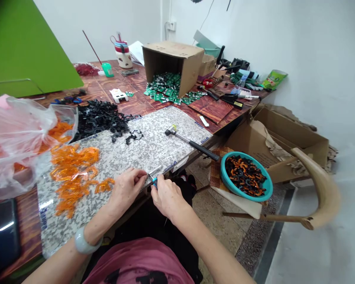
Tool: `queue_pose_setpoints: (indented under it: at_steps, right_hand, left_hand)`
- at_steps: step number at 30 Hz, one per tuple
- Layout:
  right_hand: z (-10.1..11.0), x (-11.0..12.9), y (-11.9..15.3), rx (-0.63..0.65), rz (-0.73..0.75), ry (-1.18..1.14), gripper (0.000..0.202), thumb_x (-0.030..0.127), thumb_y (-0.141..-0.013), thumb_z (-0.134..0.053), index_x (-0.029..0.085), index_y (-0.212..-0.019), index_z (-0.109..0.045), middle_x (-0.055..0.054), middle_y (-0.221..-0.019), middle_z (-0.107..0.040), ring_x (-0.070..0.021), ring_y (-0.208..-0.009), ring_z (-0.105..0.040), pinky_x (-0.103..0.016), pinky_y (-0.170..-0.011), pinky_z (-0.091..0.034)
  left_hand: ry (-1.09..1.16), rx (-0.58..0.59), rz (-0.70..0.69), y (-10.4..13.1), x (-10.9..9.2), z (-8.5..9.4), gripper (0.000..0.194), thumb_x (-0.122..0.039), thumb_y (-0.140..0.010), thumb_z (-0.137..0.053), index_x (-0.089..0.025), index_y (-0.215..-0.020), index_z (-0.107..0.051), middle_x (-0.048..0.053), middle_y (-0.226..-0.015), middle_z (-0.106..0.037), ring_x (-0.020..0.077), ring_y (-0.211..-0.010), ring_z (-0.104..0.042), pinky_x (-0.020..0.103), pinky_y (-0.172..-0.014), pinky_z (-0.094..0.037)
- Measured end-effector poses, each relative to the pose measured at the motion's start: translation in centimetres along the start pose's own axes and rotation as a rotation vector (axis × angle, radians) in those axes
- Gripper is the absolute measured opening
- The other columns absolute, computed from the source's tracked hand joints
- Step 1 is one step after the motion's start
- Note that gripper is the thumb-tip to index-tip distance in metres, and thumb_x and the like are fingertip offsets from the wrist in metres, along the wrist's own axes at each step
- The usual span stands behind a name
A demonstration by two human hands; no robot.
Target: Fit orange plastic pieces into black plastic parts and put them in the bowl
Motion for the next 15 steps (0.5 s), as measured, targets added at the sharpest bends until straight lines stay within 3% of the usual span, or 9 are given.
queue_pose_setpoints:
  at_steps: [15]
  right_hand:
    - [-0.1, 1.6, -0.2, -0.012, -0.054, 0.108, 0.021, 0.02, -0.093, -0.039, 0.009, -0.106, -0.053, -0.019, -0.093, -0.07, -0.0286, -0.086, -0.07, -0.034, -0.069, -0.051]
  left_hand:
    - [0.023, 0.046, -0.042, 0.0, 0.4, 0.2, 0.01, -0.021, -0.085, -0.054, -0.018, -0.084, -0.064, 0.003, -0.076, -0.061, 0.0179, -0.068, -0.061, 0.029, -0.064, -0.048]
Point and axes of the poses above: each hand's wrist, its own y-axis away from the middle knuckle, its own z-axis out of the back of the hand, x = y × z, the point moved 3 cm from there along -y, towards the middle knuckle
